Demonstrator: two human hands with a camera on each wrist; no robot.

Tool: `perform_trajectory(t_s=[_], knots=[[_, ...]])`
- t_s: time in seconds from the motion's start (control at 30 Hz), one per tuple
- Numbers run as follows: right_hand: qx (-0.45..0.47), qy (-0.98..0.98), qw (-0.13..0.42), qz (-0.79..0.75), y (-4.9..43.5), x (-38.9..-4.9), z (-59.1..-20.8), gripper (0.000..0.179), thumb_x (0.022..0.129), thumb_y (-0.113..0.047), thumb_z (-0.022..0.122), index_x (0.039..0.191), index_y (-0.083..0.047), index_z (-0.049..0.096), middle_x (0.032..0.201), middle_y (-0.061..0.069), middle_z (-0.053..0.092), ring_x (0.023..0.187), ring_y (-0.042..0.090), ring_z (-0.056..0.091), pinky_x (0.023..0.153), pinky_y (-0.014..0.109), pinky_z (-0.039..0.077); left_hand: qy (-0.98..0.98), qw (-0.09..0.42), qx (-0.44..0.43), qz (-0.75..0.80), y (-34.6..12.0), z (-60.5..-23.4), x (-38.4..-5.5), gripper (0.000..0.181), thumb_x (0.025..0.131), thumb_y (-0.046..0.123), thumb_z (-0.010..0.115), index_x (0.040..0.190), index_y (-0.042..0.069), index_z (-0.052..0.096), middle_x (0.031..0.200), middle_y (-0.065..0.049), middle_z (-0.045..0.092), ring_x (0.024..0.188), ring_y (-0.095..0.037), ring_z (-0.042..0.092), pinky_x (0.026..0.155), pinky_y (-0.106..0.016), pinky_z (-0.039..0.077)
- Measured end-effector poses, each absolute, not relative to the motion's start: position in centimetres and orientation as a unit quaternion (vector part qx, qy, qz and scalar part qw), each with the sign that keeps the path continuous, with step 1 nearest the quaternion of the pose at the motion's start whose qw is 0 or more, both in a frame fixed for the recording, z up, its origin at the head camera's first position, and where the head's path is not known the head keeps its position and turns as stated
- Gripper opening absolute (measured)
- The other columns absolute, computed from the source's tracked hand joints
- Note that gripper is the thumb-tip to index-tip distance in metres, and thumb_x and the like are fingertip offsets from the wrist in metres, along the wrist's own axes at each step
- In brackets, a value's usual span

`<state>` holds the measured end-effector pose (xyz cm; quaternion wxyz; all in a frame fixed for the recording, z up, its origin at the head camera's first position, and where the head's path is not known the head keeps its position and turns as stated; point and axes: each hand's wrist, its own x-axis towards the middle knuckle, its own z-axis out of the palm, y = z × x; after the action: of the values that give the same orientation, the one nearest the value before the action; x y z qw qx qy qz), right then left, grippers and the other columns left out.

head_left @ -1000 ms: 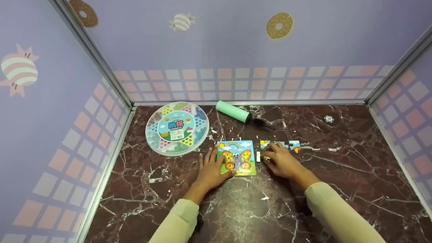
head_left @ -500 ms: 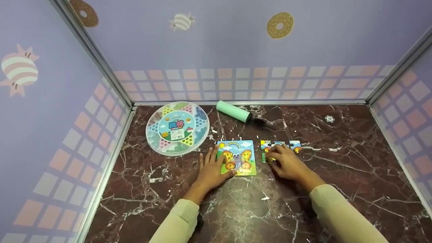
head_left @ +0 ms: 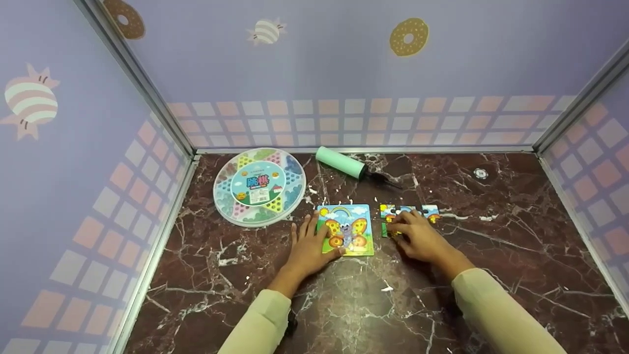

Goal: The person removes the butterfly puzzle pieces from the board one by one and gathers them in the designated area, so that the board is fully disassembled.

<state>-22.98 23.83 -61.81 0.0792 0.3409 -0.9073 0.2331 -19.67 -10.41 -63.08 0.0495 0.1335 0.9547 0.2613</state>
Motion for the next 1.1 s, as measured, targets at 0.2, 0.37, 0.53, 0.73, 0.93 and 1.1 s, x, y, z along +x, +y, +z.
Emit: perform_trajectory(t_s=[0.2,0.37,0.53,0.73,0.93,1.1], knots=[[0.343,-0.909,0.078,0.224,23.9,-22.9,-62.0,0.031,0.090,0.000,0.082,0.119,-0.011,0.085,0.112,0.013,0.072,0.098,0.032,0.059,0.088,0.056,0.053,0.952,0.053,0.136,0.268,-10.4,-63.3,-19.5,0.060,0.098,0.070,0.070,0.121,0.015,0.063,0.184,-0.023,0.019,0.171,-0.050,0.016,0.135,-0.078,0.002],[0.343,-0.907,0.083,0.230,23.8,-22.9,-61.9,0.030,0.091,-0.001,0.083,0.119,-0.011,0.085,0.109,0.013,0.072,0.096,0.033,0.059,0.087,0.056,0.053,0.949,0.041,0.141,0.280,-10.5,-63.2,-19.4,0.063,0.097,0.072,0.069,0.120,0.014,0.063,0.183,-0.025,0.020,0.170,-0.051,0.017,0.134,-0.079,0.002],[0.349,-0.902,0.095,0.235,23.8,-23.0,-61.8,0.027,0.092,-0.001,0.082,0.117,-0.010,0.086,0.109,0.012,0.072,0.095,0.033,0.060,0.086,0.056,0.054,0.950,0.052,0.140,0.273,-10.4,-62.7,-19.5,0.058,0.099,0.067,0.071,0.121,0.014,0.063,0.184,-0.024,0.019,0.171,-0.050,0.016,0.134,-0.078,0.002],[0.349,-0.902,0.100,0.232,23.8,-23.0,-61.7,0.026,0.092,-0.001,0.082,0.116,-0.011,0.086,0.109,0.012,0.073,0.097,0.034,0.061,0.087,0.055,0.054,0.957,0.058,0.135,0.249,-10.3,-62.3,-19.5,0.056,0.100,0.067,0.071,0.121,0.016,0.063,0.185,-0.022,0.018,0.171,-0.048,0.017,0.135,-0.077,0.003],[0.348,-0.903,0.102,0.231,23.8,-23.0,-61.8,0.030,0.090,0.001,0.081,0.117,-0.010,0.086,0.109,0.012,0.073,0.097,0.033,0.061,0.087,0.055,0.054,0.959,0.053,0.137,0.244,-10.4,-62.2,-19.6,0.057,0.099,0.068,0.071,0.120,0.017,0.063,0.184,-0.023,0.019,0.171,-0.049,0.019,0.134,-0.078,0.005],[0.352,-0.902,0.096,0.230,23.9,-23.0,-61.9,0.033,0.085,-0.001,0.081,0.117,-0.009,0.085,0.111,0.013,0.072,0.098,0.034,0.061,0.087,0.055,0.055,0.958,0.058,0.135,0.245,-10.4,-62.3,-19.4,0.057,0.099,0.069,0.070,0.121,0.017,0.064,0.184,-0.023,0.018,0.171,-0.050,0.017,0.135,-0.077,0.004]])
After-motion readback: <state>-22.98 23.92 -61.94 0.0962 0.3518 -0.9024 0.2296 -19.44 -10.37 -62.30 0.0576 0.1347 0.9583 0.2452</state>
